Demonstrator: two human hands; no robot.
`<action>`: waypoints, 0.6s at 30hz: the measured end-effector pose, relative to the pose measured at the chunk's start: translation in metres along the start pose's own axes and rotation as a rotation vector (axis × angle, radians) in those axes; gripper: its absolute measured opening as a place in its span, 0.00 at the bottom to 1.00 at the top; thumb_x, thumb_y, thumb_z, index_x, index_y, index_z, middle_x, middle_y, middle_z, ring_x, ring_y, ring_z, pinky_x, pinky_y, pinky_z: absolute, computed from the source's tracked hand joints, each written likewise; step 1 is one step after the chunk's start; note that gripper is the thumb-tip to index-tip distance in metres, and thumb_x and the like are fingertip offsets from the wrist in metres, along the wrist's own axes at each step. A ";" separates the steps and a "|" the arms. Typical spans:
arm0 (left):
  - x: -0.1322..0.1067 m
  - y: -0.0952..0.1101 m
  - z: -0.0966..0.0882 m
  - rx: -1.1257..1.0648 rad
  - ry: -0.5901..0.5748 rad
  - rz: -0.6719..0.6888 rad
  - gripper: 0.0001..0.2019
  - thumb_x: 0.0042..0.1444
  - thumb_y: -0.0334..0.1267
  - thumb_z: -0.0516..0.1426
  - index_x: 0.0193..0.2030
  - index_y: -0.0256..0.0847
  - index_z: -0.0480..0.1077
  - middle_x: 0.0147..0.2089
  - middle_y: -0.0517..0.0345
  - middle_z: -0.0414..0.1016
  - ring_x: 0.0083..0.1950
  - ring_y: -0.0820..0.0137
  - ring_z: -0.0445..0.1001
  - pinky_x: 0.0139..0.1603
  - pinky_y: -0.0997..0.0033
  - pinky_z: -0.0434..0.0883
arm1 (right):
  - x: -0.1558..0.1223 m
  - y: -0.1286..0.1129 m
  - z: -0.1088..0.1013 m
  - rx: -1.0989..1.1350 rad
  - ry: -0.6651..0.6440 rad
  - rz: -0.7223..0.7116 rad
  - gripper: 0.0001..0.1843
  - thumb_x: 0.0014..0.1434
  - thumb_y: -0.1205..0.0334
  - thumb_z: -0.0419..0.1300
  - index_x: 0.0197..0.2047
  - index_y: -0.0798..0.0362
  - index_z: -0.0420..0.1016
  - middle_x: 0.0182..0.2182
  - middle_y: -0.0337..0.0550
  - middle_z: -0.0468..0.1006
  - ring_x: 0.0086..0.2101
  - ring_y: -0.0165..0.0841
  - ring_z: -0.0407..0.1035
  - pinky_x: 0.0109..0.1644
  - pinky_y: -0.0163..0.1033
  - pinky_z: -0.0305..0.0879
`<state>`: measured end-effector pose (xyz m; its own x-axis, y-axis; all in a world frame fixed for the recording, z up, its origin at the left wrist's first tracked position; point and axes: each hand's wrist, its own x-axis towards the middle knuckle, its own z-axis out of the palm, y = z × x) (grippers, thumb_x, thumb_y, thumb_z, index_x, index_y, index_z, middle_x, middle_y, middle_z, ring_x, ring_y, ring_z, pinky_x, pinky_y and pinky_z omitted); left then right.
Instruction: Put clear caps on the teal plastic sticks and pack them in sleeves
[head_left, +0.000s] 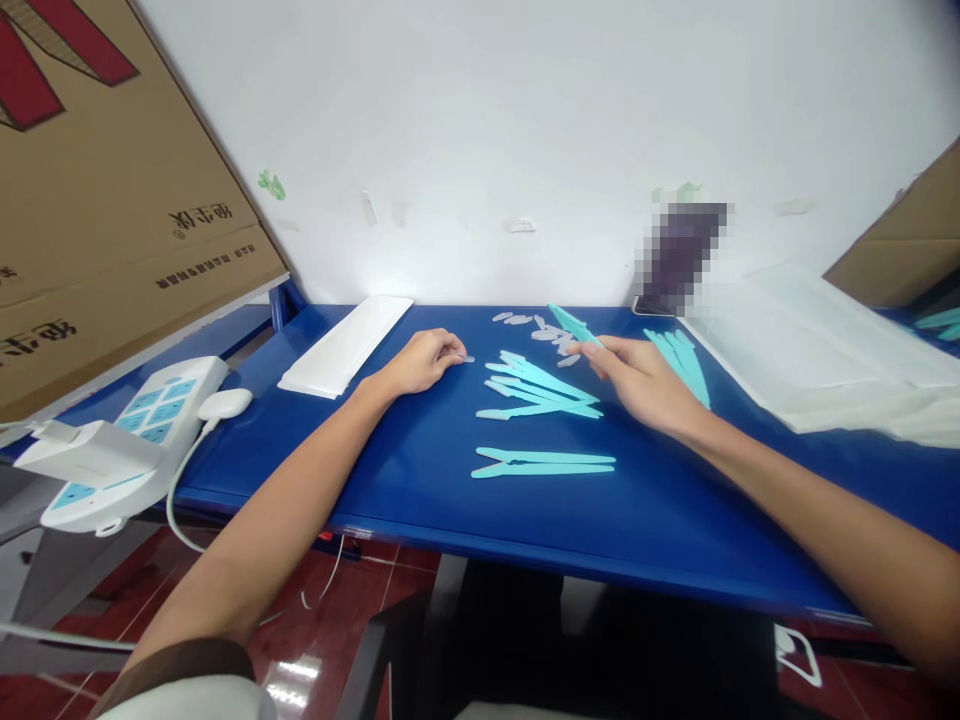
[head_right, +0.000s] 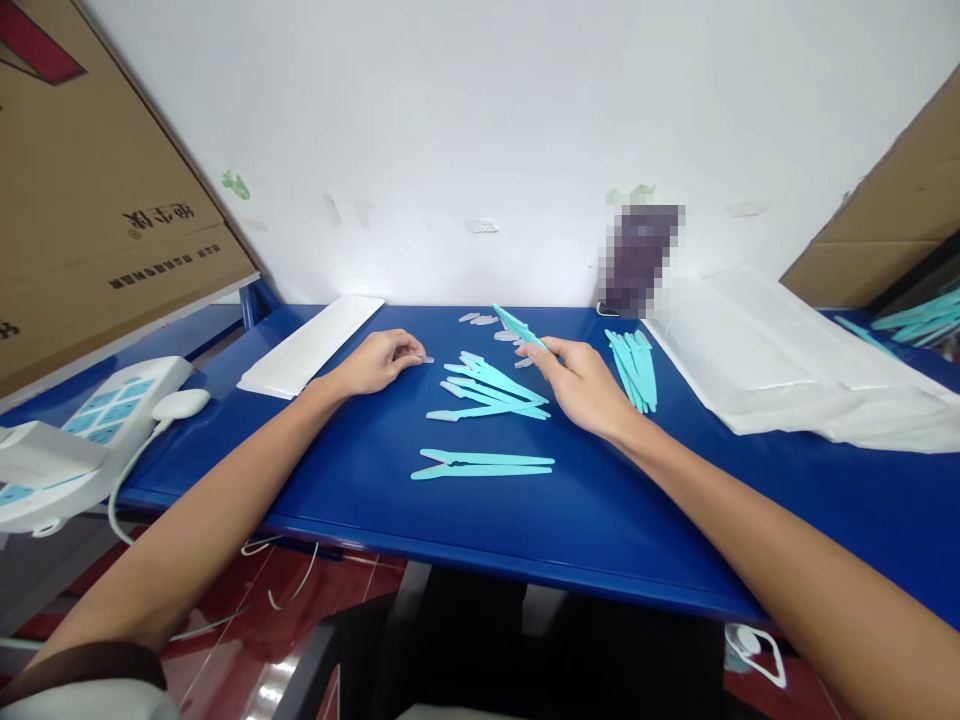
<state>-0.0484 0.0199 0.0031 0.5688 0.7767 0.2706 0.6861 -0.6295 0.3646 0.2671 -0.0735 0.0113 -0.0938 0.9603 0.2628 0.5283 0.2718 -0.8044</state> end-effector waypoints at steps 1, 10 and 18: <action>0.000 -0.001 0.001 0.008 0.016 0.008 0.08 0.62 0.37 0.56 0.40 0.37 0.77 0.41 0.50 0.80 0.38 0.66 0.77 0.41 0.69 0.70 | 0.000 -0.001 0.000 0.010 -0.007 0.010 0.31 0.64 0.34 0.51 0.40 0.53 0.81 0.21 0.37 0.63 0.23 0.31 0.55 0.28 0.38 0.50; 0.000 -0.003 0.002 -0.123 0.195 -0.001 0.11 0.64 0.42 0.58 0.42 0.39 0.79 0.41 0.54 0.84 0.34 0.69 0.77 0.40 0.70 0.70 | -0.001 0.001 0.000 -0.076 0.031 -0.072 0.27 0.70 0.40 0.44 0.38 0.52 0.73 0.23 0.36 0.62 0.24 0.31 0.57 0.31 0.38 0.53; 0.001 0.023 0.007 -0.380 0.243 0.034 0.12 0.63 0.44 0.60 0.44 0.38 0.80 0.41 0.51 0.84 0.36 0.69 0.79 0.39 0.70 0.74 | -0.002 0.003 0.001 -0.157 -0.045 -0.129 0.22 0.72 0.47 0.46 0.34 0.51 0.69 0.24 0.38 0.72 0.24 0.30 0.65 0.32 0.38 0.59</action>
<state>-0.0292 0.0058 0.0058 0.4342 0.7667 0.4729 0.4278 -0.6375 0.6407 0.2683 -0.0747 0.0079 -0.2049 0.9210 0.3315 0.6342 0.3829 -0.6718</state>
